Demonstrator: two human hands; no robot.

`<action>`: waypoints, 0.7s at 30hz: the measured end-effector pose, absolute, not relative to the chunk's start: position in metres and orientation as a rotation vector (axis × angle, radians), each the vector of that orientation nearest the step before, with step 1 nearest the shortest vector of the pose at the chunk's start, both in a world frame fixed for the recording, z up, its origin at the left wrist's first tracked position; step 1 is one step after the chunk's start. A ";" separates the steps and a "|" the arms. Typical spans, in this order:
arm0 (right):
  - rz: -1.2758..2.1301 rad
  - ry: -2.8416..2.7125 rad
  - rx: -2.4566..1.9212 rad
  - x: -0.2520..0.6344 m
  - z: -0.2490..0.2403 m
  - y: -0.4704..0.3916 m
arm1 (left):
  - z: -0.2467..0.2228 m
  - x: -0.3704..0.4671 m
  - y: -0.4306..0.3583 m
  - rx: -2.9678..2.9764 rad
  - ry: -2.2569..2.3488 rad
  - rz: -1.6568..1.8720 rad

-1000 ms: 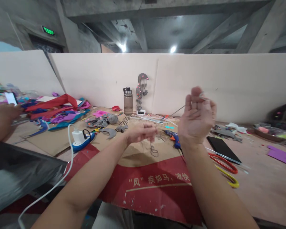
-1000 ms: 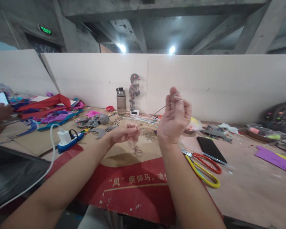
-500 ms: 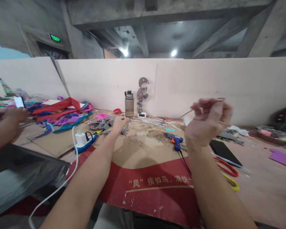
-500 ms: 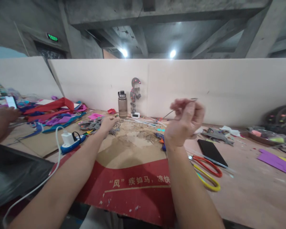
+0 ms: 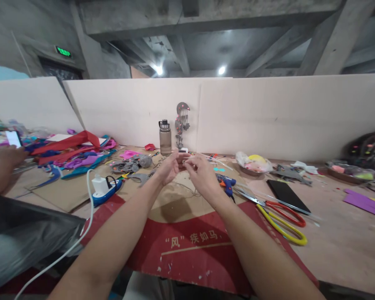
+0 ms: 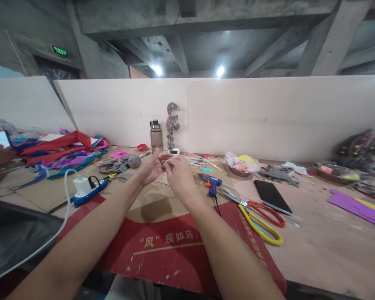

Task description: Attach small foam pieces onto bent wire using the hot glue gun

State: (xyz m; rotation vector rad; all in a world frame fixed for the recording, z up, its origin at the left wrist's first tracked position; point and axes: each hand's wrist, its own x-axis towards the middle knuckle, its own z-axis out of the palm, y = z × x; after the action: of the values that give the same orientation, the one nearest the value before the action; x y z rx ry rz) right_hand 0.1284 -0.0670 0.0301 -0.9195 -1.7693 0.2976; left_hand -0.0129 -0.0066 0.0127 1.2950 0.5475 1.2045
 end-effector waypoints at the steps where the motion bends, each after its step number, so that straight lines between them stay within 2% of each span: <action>1: 0.229 -1.760 -0.946 0.132 0.029 -0.064 | 0.012 -0.008 -0.011 1.277 0.496 1.066; 3: 0.176 -1.752 -0.997 0.141 0.028 -0.056 | 0.009 -0.004 -0.017 1.266 0.460 0.880; 5: 0.205 -1.718 -1.035 0.149 0.026 -0.046 | 0.008 -0.005 -0.018 1.275 0.469 0.867; 13: 0.648 -1.511 -0.996 0.154 0.013 -0.024 | 0.013 -0.031 0.004 1.080 0.540 1.317; 16: 0.525 -1.639 -0.977 0.152 0.011 -0.024 | 0.014 -0.025 0.000 1.135 0.465 1.275; 21: 0.304 -1.724 -0.963 0.153 0.010 -0.019 | 0.013 -0.009 -0.014 1.243 0.370 0.964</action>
State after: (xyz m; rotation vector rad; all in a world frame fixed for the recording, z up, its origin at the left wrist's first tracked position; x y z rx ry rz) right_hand 0.1532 -0.0187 0.0095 -0.9634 -1.7243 0.3039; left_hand -0.0087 -0.0145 0.0126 1.2432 0.3704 0.9640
